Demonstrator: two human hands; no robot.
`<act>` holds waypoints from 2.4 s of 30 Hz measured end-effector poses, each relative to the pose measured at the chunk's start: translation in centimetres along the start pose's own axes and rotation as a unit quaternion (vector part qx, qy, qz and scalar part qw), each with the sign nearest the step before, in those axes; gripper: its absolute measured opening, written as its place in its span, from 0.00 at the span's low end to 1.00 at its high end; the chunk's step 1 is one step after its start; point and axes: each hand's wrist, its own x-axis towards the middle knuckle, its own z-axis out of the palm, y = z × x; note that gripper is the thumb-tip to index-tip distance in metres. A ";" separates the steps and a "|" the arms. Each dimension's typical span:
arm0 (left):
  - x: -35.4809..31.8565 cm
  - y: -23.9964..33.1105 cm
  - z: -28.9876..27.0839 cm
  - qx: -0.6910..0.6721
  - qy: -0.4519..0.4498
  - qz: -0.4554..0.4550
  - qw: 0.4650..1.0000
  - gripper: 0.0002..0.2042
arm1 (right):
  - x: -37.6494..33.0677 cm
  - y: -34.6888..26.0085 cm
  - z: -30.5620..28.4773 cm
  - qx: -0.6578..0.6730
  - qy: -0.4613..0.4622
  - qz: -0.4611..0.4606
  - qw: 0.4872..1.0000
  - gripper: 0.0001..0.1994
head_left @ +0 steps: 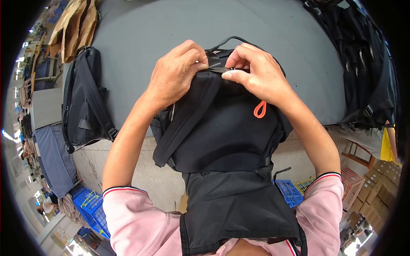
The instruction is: Trim excess threads and inspect components of a black backpack using small snips.
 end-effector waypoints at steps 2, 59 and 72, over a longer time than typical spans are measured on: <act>0.0 0.1 -0.2 0.014 0.000 0.015 1.000 0.04 | 0.1 -0.2 -0.1 -0.010 0.002 -0.006 1.000 0.12; -4.0 2.3 0.4 -0.156 0.074 -0.257 0.951 0.28 | -6.0 7.4 -3.1 0.051 0.129 0.129 0.982 0.09; 0.8 2.8 1.5 0.168 0.113 0.060 0.977 0.28 | -5.4 5.7 -2.1 0.349 0.044 0.195 0.916 0.32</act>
